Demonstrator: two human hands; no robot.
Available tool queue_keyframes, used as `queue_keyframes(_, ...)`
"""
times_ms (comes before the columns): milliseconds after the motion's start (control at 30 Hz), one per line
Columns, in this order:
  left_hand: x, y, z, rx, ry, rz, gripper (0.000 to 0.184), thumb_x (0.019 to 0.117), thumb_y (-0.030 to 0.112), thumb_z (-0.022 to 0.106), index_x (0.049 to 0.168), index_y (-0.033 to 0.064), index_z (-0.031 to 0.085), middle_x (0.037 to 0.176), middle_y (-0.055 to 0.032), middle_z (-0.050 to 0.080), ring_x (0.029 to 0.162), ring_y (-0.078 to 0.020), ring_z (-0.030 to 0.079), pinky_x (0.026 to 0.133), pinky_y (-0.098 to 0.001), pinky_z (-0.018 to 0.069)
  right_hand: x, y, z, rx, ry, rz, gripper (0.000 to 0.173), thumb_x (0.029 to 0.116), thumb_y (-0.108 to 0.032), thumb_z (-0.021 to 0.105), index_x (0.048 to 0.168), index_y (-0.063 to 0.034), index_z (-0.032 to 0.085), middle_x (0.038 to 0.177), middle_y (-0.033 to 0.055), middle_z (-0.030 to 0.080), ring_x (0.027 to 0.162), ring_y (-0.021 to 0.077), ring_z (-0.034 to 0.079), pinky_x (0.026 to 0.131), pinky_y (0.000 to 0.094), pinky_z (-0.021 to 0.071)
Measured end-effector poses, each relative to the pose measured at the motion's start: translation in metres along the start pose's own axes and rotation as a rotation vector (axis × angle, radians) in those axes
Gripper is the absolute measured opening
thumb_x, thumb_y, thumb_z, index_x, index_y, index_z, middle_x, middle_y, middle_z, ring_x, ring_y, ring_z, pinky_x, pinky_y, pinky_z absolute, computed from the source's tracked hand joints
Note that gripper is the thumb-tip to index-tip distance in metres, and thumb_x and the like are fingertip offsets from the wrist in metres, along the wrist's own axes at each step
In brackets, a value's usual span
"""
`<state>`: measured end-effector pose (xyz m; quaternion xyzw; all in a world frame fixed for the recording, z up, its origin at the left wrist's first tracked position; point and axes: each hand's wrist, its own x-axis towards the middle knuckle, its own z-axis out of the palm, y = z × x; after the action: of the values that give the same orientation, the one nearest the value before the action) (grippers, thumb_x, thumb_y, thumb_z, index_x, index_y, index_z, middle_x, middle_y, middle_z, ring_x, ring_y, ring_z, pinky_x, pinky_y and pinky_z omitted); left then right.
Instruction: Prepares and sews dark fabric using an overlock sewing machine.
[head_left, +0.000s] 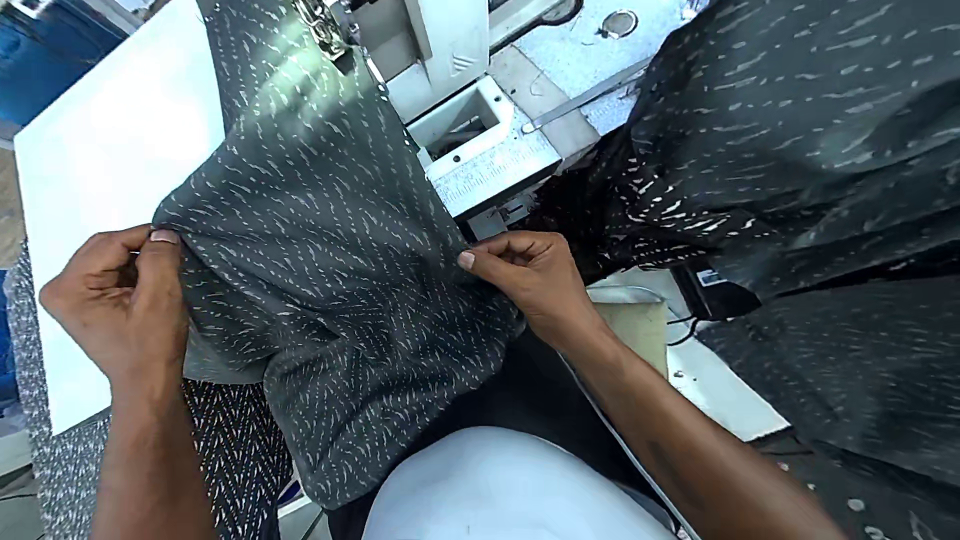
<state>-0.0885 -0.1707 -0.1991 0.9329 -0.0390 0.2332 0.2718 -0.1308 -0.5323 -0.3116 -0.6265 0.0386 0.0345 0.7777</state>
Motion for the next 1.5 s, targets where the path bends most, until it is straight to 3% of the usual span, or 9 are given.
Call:
queue_keyframes(300, -0.001, 0.005, 0.004, -0.056, -0.001, -0.032, 0.017, 0.0997, 0.015, 0.058, 0.098, 0.0020, 0.069, 0.082, 0.0059, 0.064, 0.067, 0.0041, 0.056, 0.061, -0.0151, 0.0468, 0.011, 0.009, 0.007, 0.051, 0.112, 0.012, 0.017, 0.0855, -0.009, 0.077, 0.077, -0.0098, 0.063, 0.067, -0.0001, 0.063, 0.056, 0.0057, 0.055, 0.050, 0.0202, 0.0447)
queue_keyframes(500, 0.019, 0.042, -0.030, -0.403, 0.038, 0.048, 0.021, 0.1016, 0.013, 0.050, 0.098, 0.0231, 0.069, 0.088, 0.0171, 0.068, 0.080, 0.0015, 0.064, 0.075, -0.0197, 0.0553, -0.003, -0.035, -0.005, 0.197, -0.375, 0.130, 0.030, 0.0892, -0.021, 0.073, 0.118, -0.0133, 0.070, 0.088, 0.0015, 0.069, 0.076, 0.0077, 0.066, 0.068, 0.0245, 0.0568)
queue_keyframes(600, 0.033, 0.045, -0.037, -0.276, 0.101, 0.019, 0.016, 0.1004, 0.014, 0.055, 0.095, 0.0211, 0.068, 0.081, 0.0177, 0.066, 0.072, 0.0050, 0.061, 0.068, -0.0163, 0.0533, 0.007, -0.035, -0.004, 0.147, -0.439, 0.165, 0.013, 0.0882, -0.016, 0.067, 0.098, -0.0150, 0.076, 0.081, -0.0010, 0.070, 0.071, 0.0047, 0.064, 0.063, 0.0227, 0.0553)
queue_keyframes(667, 0.039, 0.050, -0.035, 0.021, 0.109, 0.046, 0.015, 0.1008, 0.020, 0.058, 0.098, 0.0089, 0.067, 0.082, 0.0072, 0.062, 0.068, 0.0019, 0.056, 0.063, -0.0176, 0.0489, 0.009, -0.032, -0.009, 0.206, -0.517, 0.144, 0.010, 0.0933, -0.023, 0.068, 0.094, -0.0179, 0.077, 0.082, -0.0051, 0.071, 0.073, 0.0011, 0.066, 0.065, 0.0211, 0.0564)
queue_keyframes(733, 0.041, 0.056, -0.027, 0.272, -0.004, 0.067, 0.032, 0.1013, 0.023, 0.057, 0.116, -0.0034, 0.068, 0.107, -0.0210, 0.067, 0.089, -0.0275, 0.066, 0.076, -0.0465, 0.0550, 0.007, -0.029, -0.007, 0.231, -0.487, 0.190, 0.012, 0.0930, -0.021, 0.067, 0.091, -0.0177, 0.078, 0.080, -0.0046, 0.072, 0.071, 0.0015, 0.067, 0.064, 0.0222, 0.0579)
queue_keyframes(800, 0.042, 0.069, -0.009, 0.299, -0.132, 0.066, 0.040, 0.1018, 0.018, 0.054, 0.136, -0.0015, 0.060, 0.137, -0.0269, 0.057, 0.118, -0.0404, 0.062, 0.095, -0.0589, 0.0531, 0.007, -0.023, -0.002, 0.154, -0.400, 0.236, 0.014, 0.0906, -0.014, 0.063, 0.086, -0.0139, 0.076, 0.076, -0.0017, 0.071, 0.067, 0.0043, 0.066, 0.061, 0.0240, 0.0569)
queue_keyframes(900, 0.043, 0.108, 0.027, 0.118, -0.151, 0.184, 0.040, 0.1045, 0.019, 0.046, 0.137, 0.0017, 0.061, 0.138, -0.0155, 0.061, 0.122, -0.0257, 0.061, 0.101, -0.0453, 0.0529, 0.008, -0.019, -0.004, 0.144, -0.439, 0.120, 0.014, 0.0947, -0.020, 0.065, 0.090, -0.0145, 0.077, 0.080, -0.0034, 0.072, 0.070, 0.0019, 0.066, 0.064, 0.0218, 0.0572)
queue_keyframes(1100, 0.050, 0.129, 0.067, 0.245, -0.334, 0.135, 0.052, 0.1082, 0.036, 0.029, 0.145, 0.0125, 0.057, 0.155, -0.0029, 0.050, 0.140, -0.0290, 0.044, 0.107, -0.0561, 0.0371, 0.006, -0.022, -0.010, 0.031, -0.455, -0.038, 0.019, 0.0991, -0.024, 0.061, 0.091, -0.0145, 0.076, 0.080, -0.0047, 0.071, 0.072, 0.0004, 0.065, 0.064, 0.0198, 0.0554)
queue_keyframes(1500, 0.129, 0.085, 0.096, 0.201, -0.460, 0.154, 0.065, 0.1063, 0.045, 0.029, 0.159, 0.0087, 0.038, 0.167, -0.0097, 0.031, 0.155, -0.0324, 0.024, 0.122, -0.0573, 0.0221, 0.057, -0.065, 0.020, -0.116, -0.339, -0.218, 0.022, 0.0987, -0.017, 0.056, 0.083, -0.0118, 0.071, 0.064, -0.0009, 0.062, 0.051, 0.0055, 0.056, 0.045, 0.0206, 0.0473)
